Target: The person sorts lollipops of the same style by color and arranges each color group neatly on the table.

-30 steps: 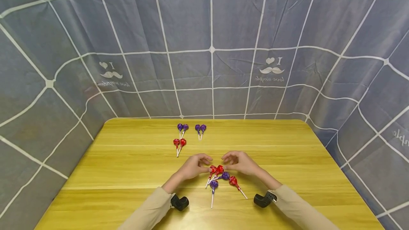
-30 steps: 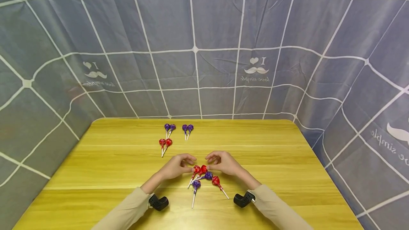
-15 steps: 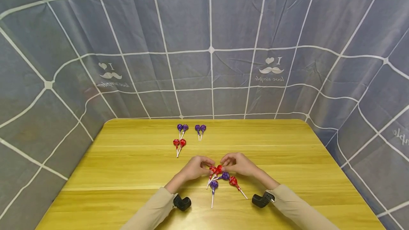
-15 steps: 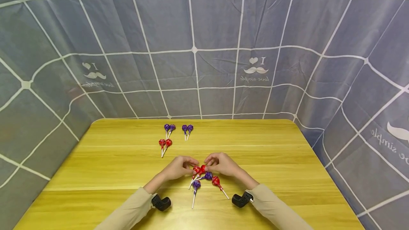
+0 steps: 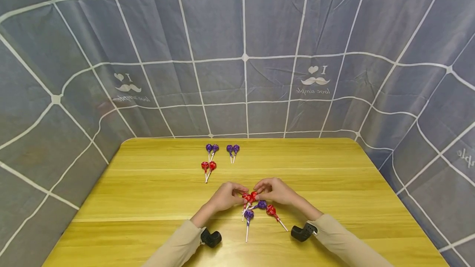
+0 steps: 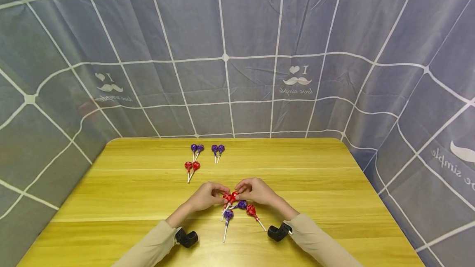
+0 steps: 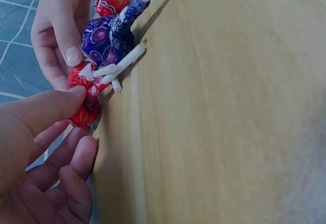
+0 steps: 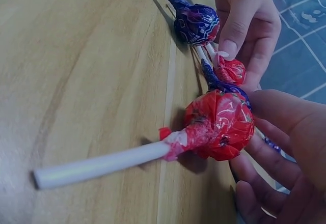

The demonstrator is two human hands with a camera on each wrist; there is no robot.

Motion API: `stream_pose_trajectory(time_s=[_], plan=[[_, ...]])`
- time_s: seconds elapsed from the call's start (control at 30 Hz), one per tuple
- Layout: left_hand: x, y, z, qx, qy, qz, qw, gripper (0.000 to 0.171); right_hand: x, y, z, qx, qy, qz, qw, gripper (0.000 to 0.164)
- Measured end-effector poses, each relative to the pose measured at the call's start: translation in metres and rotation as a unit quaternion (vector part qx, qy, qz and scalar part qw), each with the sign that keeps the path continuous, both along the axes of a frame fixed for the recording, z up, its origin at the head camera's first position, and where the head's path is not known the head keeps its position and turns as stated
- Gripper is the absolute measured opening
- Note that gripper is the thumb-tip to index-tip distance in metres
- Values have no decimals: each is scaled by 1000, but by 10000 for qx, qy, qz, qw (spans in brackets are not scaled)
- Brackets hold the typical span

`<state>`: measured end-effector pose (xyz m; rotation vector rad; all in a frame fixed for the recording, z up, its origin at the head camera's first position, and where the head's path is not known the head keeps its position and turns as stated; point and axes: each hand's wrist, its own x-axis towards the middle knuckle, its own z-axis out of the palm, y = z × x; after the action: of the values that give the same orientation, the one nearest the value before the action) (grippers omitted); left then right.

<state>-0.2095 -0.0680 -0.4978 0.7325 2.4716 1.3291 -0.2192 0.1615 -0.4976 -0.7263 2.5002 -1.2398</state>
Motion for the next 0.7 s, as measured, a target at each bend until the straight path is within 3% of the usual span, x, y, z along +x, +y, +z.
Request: stream_pose_trajectory(time_s=[0.47,0.7], plan=[[2,-6,-12,343,-232,489,9979,31,-3,-4,2,233,-178,108,9995,30],[2,-4,-17,219,-58,669,9975,31,-1,-4,3,334,-105,63,9994,29]])
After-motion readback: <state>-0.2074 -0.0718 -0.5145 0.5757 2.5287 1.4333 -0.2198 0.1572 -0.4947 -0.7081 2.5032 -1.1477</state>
